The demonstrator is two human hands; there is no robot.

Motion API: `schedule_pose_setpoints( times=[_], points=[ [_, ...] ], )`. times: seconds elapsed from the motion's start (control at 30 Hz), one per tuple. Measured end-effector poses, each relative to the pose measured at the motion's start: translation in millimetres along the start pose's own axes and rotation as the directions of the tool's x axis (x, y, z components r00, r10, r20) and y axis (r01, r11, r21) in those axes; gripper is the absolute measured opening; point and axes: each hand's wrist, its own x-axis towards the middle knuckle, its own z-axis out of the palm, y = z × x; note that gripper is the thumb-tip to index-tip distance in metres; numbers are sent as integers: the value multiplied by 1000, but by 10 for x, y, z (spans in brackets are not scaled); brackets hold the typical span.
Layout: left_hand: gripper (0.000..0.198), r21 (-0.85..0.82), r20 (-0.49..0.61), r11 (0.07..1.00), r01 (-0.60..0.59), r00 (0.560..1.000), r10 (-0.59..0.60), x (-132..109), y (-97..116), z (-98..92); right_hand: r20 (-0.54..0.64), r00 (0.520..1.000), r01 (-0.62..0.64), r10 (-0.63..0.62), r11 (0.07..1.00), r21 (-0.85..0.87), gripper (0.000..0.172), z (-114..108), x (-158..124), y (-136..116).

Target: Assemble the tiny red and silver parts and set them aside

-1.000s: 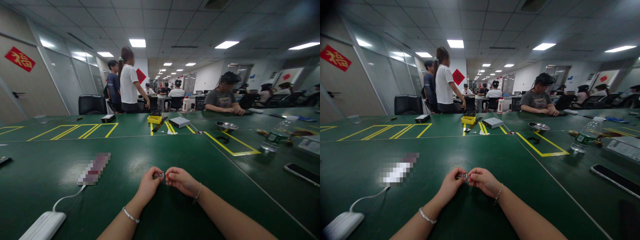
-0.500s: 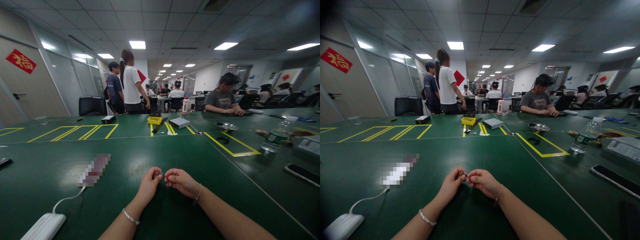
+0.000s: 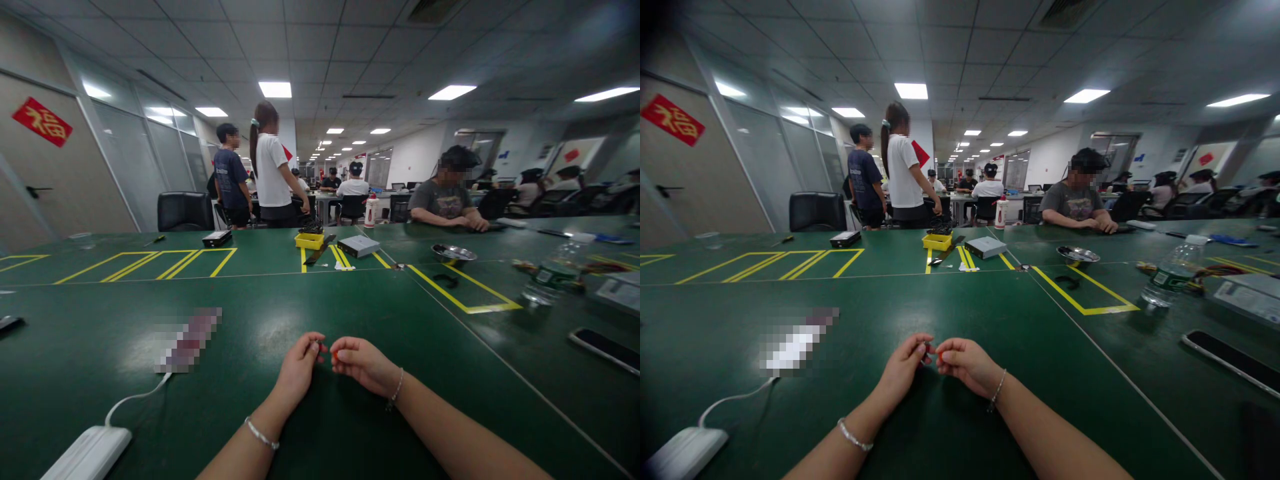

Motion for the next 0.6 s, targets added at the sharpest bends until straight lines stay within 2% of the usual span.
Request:
schedule_pose_setpoints(
  times=[0.2,0.4,0.6],
  points=[
    [21,98,6,995,-22,1000,21,-12,0,-4,-4,1000,-1,1,1000,10,15,10,-18,-9],
    [23,100,-60,995,21,998,-15,-9,12,19,0,1000,0,0,1000,14,14,34,-18,-29],
    [12,199,-53,980,5,999,5,3,46,21,11,1000,5,-5,1000,-4,19,11,-10,-13]
  ],
)
